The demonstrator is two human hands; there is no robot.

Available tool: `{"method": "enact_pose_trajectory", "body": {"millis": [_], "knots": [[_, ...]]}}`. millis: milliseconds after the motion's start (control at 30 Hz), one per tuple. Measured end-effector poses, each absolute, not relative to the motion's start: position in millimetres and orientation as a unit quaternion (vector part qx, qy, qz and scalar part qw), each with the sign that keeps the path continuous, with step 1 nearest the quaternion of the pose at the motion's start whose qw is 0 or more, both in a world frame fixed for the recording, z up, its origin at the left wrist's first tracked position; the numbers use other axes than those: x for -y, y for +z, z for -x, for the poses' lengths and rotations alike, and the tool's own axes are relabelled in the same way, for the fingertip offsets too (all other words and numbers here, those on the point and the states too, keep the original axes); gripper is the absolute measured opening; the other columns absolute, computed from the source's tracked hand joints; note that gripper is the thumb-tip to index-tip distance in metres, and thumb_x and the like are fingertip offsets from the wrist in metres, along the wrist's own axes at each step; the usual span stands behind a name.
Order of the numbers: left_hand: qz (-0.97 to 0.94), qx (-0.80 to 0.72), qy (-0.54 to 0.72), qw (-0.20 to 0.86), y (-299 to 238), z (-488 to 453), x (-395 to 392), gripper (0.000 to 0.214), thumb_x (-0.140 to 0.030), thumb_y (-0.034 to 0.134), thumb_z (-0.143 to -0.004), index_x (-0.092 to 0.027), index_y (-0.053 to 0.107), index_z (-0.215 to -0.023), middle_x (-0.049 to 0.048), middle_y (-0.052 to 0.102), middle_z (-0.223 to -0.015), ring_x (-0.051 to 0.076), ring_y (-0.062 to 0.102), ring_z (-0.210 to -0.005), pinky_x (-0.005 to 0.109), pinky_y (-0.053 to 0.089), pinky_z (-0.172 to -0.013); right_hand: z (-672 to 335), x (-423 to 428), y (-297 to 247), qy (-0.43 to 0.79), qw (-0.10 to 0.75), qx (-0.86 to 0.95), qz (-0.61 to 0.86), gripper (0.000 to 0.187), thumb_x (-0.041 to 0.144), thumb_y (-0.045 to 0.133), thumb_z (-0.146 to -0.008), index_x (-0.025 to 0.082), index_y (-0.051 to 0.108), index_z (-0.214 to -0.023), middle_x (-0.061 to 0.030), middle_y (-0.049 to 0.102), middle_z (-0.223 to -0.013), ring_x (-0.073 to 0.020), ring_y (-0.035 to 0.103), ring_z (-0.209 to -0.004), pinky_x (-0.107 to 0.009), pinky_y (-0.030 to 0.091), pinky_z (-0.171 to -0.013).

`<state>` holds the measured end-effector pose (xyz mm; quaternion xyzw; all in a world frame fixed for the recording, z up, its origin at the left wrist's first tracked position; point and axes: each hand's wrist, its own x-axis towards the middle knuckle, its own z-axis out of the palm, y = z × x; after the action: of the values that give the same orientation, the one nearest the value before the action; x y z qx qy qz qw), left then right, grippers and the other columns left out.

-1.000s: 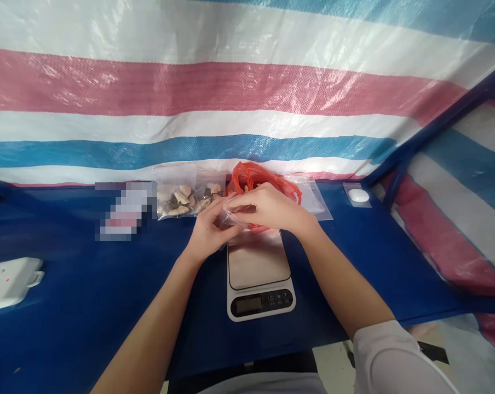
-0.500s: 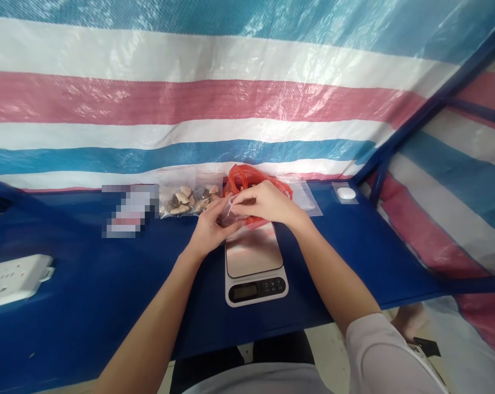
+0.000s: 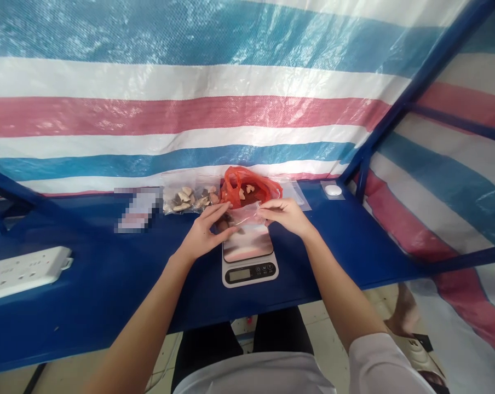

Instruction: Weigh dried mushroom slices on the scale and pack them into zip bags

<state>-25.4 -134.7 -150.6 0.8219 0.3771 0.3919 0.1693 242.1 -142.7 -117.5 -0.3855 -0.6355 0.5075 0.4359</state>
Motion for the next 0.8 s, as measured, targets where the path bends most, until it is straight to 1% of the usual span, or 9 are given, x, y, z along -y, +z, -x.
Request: {"method": "enact_pose_trajectory", "body": {"millis": [133, 300, 400, 533, 600, 733, 800], "knots": [[-0.82, -0.407, 0.373, 0.152, -156.7, 29.0, 148.3, 0.062, -0.054, 0.062, -0.093, -0.017, 0.06, -0.142, 0.0169, 0.062, -0.143, 0.03, 0.058, -0.134, 0.048, 0.045, -0.117, -253.6, 148.5, -134.1, 0.534, 0.442, 0.591, 0.412, 0.037, 0.053, 0.084, -0.071, 0.018, 0.08, -0.084, -0.0045, 0.078, -0.076, -0.0171, 0.073, -0.072, -0.03, 0.06, -0.068], [-0.826, -0.424, 0.34, 0.148, -162.0, 25.1, 156.6, 0.064, -0.057, 0.059, -0.094, -0.017, 0.057, -0.144, 0.0156, 0.056, -0.15, 0.03, 0.05, -0.143, 0.049, 0.039, -0.122, -267.2, 152.8, -145.8, 0.535, 0.446, 0.565, 0.442, 0.041, 0.053, 0.087, -0.066, 0.017, 0.079, -0.082, -0.004, 0.077, -0.074, -0.0163, 0.072, -0.071, -0.029, 0.06, -0.067], [-0.836, -0.416, 0.323, 0.154, -161.9, 21.8, 155.7, 0.067, -0.059, 0.057, -0.094, -0.016, 0.056, -0.145, 0.0165, 0.054, -0.152, 0.031, 0.046, -0.146, 0.05, 0.037, -0.123, -272.1, 154.5, -148.6, 0.529, 0.437, 0.57, 0.452, 0.041, 0.054, 0.086, -0.066, 0.017, 0.079, -0.082, -0.0034, 0.077, -0.075, -0.0154, 0.072, -0.07, -0.028, 0.06, -0.067], [-0.843, -0.406, 0.313, 0.162, -159.0, 19.1, 153.0, 0.069, -0.062, 0.054, -0.094, -0.016, 0.057, -0.145, 0.017, 0.054, -0.152, 0.032, 0.047, -0.146, 0.049, 0.037, -0.123, -275.7, 157.2, -152.1, 0.525, 0.413, 0.582, 0.464, 0.041, 0.054, 0.085, -0.067, 0.017, 0.08, -0.083, -0.0042, 0.077, -0.079, -0.0162, 0.071, -0.073, -0.028, 0.06, -0.065], [-0.844, -0.401, 0.316, 0.166, -156.8, 19.9, 152.6, 0.068, -0.062, 0.055, -0.094, -0.016, 0.057, -0.144, 0.0166, 0.054, -0.152, 0.031, 0.047, -0.146, 0.048, 0.036, -0.123, -279.1, 158.7, -153.6, 0.524, 0.405, 0.589, 0.464, 0.042, 0.055, 0.083, -0.069, 0.017, 0.08, -0.085, -0.0055, 0.078, -0.082, -0.0171, 0.072, -0.076, -0.028, 0.06, -0.067], [-0.819, -0.413, 0.369, 0.153, -154.8, 29.4, 152.7, 0.061, -0.056, 0.053, -0.097, -0.017, 0.057, -0.143, 0.0154, 0.056, -0.151, 0.029, 0.049, -0.144, 0.048, 0.036, -0.123, -293.3, 161.2, -154.5, 0.498, 0.42, 0.586, 0.482, 0.045, 0.059, 0.077, -0.076, 0.017, 0.079, -0.093, -0.0088, 0.079, -0.091, -0.0215, 0.075, -0.087, -0.031, 0.061, -0.072], [-0.796, -0.439, 0.394, 0.135, -157.2, 37.6, 151.5, 0.058, -0.055, 0.05, -0.099, -0.017, 0.059, -0.141, 0.0155, 0.059, -0.147, 0.028, 0.053, -0.141, 0.049, 0.039, -0.121, -301.4, 162.4, -154.4, 0.441, 0.432, 0.599, 0.509, 0.044, 0.059, 0.075, -0.078, 0.018, 0.079, -0.097, -0.0094, 0.08, -0.097, -0.0244, 0.076, -0.093, -0.035, 0.062, -0.077]]}}
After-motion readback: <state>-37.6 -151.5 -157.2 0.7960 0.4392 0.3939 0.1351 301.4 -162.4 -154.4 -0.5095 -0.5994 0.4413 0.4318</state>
